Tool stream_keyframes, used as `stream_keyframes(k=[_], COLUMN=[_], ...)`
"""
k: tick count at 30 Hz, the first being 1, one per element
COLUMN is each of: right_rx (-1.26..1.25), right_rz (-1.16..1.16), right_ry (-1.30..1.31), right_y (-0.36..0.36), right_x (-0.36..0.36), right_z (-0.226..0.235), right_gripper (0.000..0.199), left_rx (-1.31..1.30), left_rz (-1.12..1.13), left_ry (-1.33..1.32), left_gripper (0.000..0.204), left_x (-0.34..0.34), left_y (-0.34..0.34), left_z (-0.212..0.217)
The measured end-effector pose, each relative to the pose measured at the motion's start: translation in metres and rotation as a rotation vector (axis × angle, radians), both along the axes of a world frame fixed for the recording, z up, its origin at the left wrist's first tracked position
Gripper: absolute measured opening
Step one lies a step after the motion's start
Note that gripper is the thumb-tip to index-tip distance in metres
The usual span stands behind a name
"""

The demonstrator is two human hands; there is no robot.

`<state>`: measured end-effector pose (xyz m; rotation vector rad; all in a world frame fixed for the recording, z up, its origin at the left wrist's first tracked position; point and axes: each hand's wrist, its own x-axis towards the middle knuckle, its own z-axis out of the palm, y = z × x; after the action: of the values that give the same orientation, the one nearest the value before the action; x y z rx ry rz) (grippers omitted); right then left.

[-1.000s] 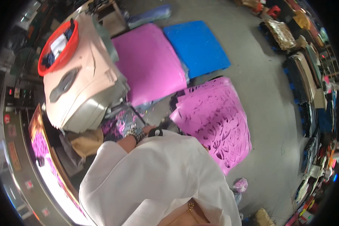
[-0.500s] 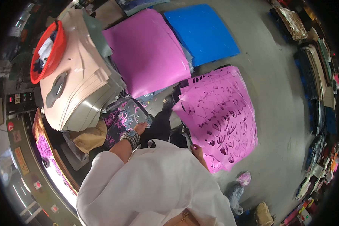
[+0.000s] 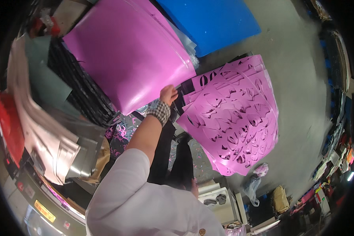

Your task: The person places pink foam sheets on a cutting machine, presses a button to cut out multiple shapes, removes the cut pieces, and stacks them. The person repeats this process with additional sheets and then places the cut pieces into a plastic bag.

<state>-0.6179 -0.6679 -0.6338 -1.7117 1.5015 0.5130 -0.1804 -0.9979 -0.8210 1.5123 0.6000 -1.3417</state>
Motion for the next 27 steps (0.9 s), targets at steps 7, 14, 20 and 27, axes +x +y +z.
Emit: stream_keyframes(k=[7,14,20,27], right_rx=[0.607,0.622,0.536,0.367], right_rz=[-0.248,-0.225,-0.159,-0.072], right_ry=[0.285,0.315,0.244,0.077], right_y=[-0.107,-0.13,-0.132,-0.152], right_x=[0.102,0.102,0.07,0.019], right_z=[0.082,0.077,0.057,0.0], right_gripper=[0.072,0.07,0.069,0.067], left_rx=[-0.034,-0.114,-0.623,-0.8], left_rz=[0.731,1.163,0.79,0.831], left_ry=[0.312,0.371,0.323,0.113], left_gripper=[0.083,0.042,0.027,0.027], left_x=[0.035,0.039,0.086,0.077], left_y=[-0.069,-0.074,-0.022,0.069], left_z=[-0.08,-0.078,0.01,0.135])
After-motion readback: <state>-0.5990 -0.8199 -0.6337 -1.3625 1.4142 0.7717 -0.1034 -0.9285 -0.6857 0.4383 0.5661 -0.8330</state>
